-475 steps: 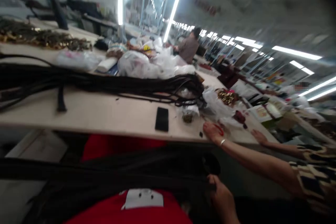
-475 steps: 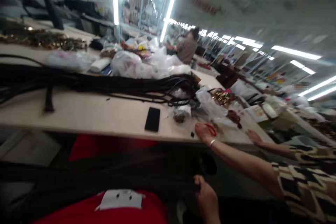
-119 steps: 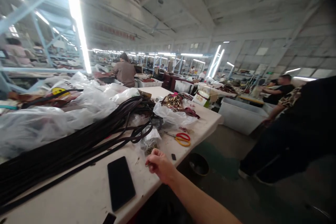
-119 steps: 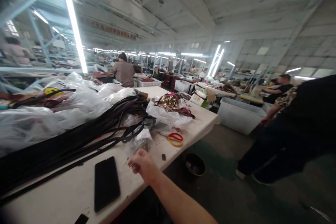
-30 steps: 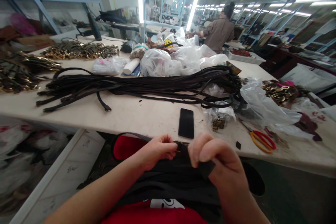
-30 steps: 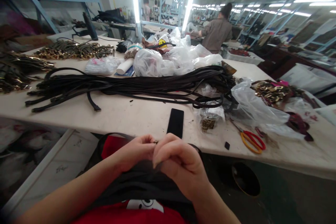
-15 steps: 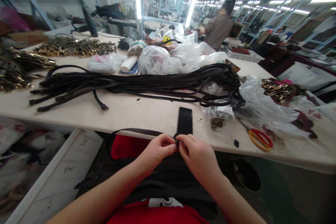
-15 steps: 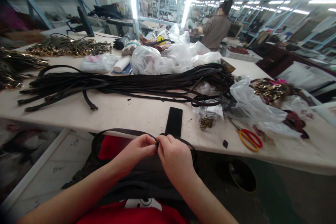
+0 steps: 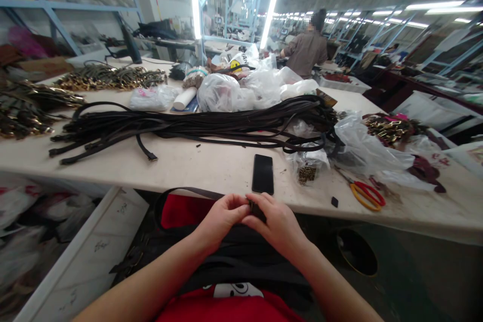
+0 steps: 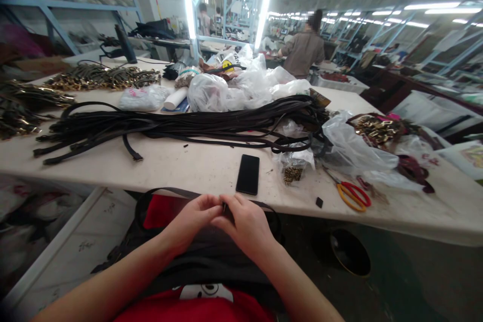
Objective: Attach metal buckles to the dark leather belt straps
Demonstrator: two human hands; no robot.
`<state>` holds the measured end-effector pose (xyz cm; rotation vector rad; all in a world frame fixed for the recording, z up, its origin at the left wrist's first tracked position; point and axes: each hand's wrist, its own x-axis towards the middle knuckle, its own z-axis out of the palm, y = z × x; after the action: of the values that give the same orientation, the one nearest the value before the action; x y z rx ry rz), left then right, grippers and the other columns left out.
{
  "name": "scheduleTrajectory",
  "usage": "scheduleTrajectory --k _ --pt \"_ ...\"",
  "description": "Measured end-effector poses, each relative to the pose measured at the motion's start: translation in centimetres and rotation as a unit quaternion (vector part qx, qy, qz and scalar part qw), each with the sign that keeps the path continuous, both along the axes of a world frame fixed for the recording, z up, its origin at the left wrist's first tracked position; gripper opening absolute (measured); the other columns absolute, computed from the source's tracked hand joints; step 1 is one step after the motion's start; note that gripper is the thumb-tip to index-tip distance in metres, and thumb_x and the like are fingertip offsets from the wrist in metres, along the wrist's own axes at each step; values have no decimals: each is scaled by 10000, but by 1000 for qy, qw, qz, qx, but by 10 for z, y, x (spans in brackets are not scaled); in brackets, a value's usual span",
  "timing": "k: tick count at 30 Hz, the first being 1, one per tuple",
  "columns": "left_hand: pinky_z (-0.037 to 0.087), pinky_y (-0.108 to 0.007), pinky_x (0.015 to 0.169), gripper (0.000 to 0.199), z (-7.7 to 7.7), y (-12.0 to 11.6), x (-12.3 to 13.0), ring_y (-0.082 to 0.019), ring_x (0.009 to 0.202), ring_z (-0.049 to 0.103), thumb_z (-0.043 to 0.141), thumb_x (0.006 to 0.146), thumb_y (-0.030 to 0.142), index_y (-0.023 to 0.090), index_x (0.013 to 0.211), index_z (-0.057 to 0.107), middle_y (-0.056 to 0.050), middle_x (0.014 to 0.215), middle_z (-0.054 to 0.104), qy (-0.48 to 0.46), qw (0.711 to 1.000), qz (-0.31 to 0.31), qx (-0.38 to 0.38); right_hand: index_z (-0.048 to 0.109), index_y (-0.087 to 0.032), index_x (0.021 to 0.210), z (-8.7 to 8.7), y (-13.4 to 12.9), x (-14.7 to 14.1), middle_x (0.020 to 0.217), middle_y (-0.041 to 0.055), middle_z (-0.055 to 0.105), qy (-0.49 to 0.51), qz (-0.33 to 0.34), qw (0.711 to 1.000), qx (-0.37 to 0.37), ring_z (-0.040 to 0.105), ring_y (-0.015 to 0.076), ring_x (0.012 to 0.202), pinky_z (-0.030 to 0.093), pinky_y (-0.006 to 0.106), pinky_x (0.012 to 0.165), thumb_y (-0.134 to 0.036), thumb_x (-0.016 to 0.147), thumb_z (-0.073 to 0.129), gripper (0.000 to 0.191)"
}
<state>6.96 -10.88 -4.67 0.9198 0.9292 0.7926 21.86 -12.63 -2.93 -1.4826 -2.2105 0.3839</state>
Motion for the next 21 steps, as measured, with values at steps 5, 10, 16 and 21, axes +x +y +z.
scheduleTrajectory --k 5,10,16,21 --pt "427 -183 617 259 9 9 -21 -79 645 539 696 673 207 155 834 500 42 715 553 -9 1000 10 11 601 -176 983 11 -4 6 841 69 573 -72 9 994 78 538 206 771 446 332 685 -302 800 555 226" --pt "493 -182 606 245 35 24 -79 -81 597 565 680 634 62 153 785 510 20 691 571 -52 980 191 -29 600 -171 932 27 -6 22 880 75 580 -7 -2 986 167 536 196 811 451 335 741 -267 769 567 192" --pt "515 -298 679 243 49 -6 -56 -161 741 597 509 804 400 188 903 575 -33 810 617 -60 992 93 59 570 -176 1002 35 -12 7 908 78 598 91 33 987 131 571 180 814 480 303 722 -290 809 540 226" --pt "458 -254 603 385 78 -20 -10 -159 654 537 612 683 536 155 654 567 -9 633 551 69 988 -2 137 487 -165 1166 1 -22 -3 1024 114 621 109 39 986 118 591 221 912 493 349 777 -307 807 536 390"
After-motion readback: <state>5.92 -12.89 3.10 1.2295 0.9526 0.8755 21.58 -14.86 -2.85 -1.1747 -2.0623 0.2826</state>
